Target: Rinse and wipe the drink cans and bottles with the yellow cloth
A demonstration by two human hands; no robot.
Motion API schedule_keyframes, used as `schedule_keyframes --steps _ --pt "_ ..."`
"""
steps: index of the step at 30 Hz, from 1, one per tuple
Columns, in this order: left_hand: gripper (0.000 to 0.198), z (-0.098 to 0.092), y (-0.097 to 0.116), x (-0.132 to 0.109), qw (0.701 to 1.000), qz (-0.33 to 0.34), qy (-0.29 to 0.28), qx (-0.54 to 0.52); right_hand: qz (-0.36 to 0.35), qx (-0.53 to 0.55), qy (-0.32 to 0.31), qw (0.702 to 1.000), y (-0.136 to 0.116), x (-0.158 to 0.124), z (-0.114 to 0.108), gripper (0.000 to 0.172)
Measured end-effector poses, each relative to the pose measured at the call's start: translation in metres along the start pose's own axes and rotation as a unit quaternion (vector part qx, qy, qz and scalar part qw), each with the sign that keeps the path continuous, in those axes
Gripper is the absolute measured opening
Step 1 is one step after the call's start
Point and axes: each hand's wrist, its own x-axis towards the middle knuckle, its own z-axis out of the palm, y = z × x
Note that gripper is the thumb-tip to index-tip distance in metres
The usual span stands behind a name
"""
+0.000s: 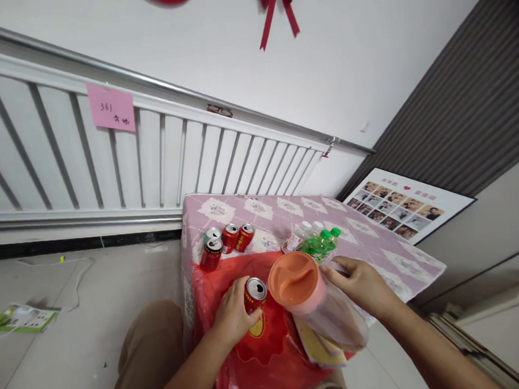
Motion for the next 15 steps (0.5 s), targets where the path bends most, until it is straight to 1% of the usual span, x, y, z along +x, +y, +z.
schedule_keyframes --steps 9,15 --pt "0.070 -0.0042 0.0048 -0.0005 1.000 -0.005 -0.010 0.013 -0.021 -0.017 -0.004 1.000 -0.0045 0.0048 0.0027 0.041" --pt "0.070 -0.0058 0.0063 0.0003 1.000 -0.001 -0.014 0.014 -0.036 -0.042 -0.019 0.998 -0.0070 0.0089 0.0023 0.040"
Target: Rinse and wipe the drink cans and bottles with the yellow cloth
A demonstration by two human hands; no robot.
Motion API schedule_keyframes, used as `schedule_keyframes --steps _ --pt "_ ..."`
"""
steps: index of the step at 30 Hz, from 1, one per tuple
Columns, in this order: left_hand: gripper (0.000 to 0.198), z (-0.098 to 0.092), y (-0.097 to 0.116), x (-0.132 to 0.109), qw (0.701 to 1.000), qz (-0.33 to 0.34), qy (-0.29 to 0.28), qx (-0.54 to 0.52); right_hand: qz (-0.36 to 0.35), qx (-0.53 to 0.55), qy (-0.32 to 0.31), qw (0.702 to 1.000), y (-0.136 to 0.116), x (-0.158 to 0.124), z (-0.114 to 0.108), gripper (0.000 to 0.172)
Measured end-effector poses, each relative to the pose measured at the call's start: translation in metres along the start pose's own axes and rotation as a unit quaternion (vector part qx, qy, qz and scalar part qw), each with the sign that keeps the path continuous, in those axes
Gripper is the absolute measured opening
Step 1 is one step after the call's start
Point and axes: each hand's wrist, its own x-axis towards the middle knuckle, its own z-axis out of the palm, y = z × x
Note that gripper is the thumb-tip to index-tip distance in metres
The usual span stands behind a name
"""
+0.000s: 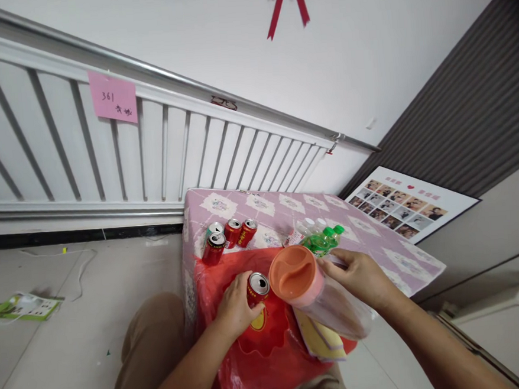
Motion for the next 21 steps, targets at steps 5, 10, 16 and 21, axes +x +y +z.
schedule_keyframes --steps 5,10,16,21 --pt "0.072 0.001 -0.001 0.001 1.000 -0.006 -0.010 0.019 -0.004 -0.015 -0.012 1.000 -0.007 0.000 -0.003 0.041" --pt "0.073 0.000 -0.001 0.001 1.000 -0.008 -0.007 0.021 -0.001 -0.032 -0.024 0.999 -0.010 0.002 -0.003 0.041" --pt "0.072 0.000 0.000 0.000 1.000 -0.011 -0.009 0.021 -0.009 -0.050 -0.025 0.998 -0.012 0.004 -0.003 0.041" --pt "0.074 0.002 -0.004 0.001 1.000 -0.009 -0.006 0.019 0.004 -0.054 -0.029 0.998 -0.015 0.004 -0.004 0.040"
